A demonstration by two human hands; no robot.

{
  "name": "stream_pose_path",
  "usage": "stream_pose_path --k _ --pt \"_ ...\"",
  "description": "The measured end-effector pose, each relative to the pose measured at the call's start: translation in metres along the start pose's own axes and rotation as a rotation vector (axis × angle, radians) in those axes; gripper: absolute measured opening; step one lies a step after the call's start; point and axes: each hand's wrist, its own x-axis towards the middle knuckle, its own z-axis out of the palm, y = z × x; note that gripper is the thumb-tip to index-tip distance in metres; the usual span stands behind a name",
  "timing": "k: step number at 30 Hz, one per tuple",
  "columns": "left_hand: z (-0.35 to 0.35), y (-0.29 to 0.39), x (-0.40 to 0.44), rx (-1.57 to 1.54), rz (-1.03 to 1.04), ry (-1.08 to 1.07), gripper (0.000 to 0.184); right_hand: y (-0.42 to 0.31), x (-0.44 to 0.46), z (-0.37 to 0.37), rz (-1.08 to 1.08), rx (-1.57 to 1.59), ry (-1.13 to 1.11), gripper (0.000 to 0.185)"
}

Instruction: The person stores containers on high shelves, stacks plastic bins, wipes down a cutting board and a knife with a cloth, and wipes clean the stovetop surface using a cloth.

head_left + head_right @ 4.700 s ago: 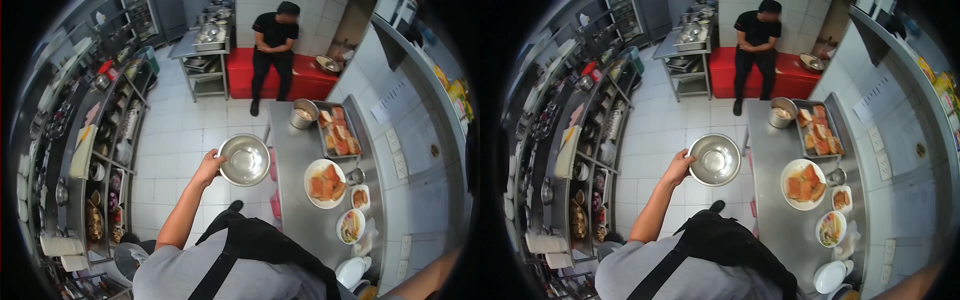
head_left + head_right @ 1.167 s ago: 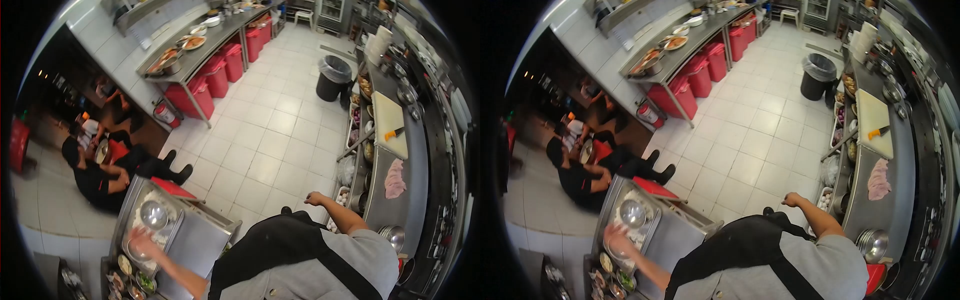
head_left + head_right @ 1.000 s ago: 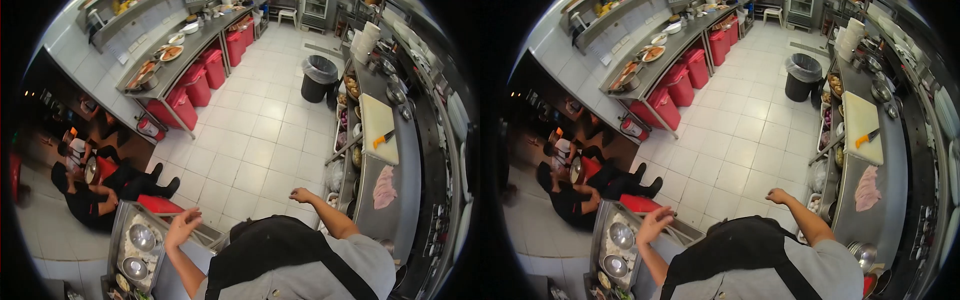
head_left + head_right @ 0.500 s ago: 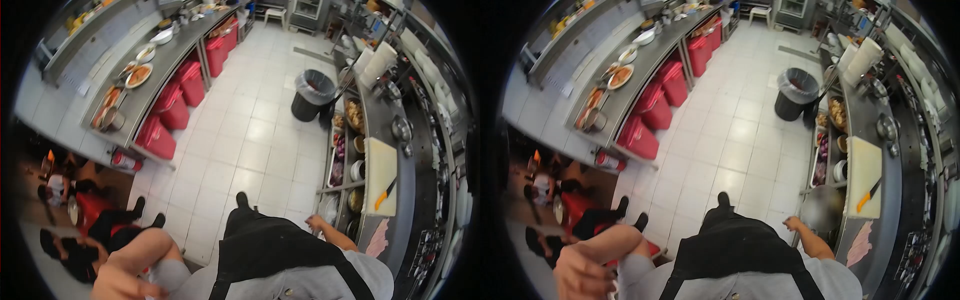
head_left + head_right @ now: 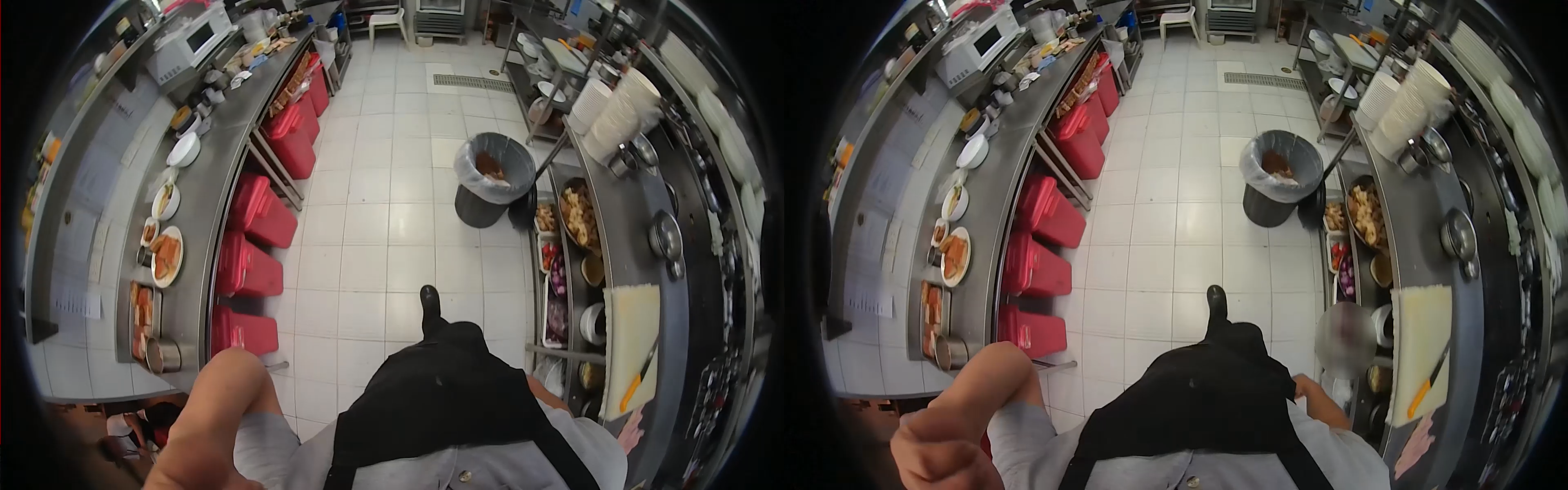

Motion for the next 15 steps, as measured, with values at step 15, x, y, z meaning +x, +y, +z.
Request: stream_pose_path --k 15 --pt "-0.007 -0.435 -0.054 0.203 0.08 -0.361 0.015 -0.696 0.125 -0.447 -0.633 0.251 0.423 0.03"
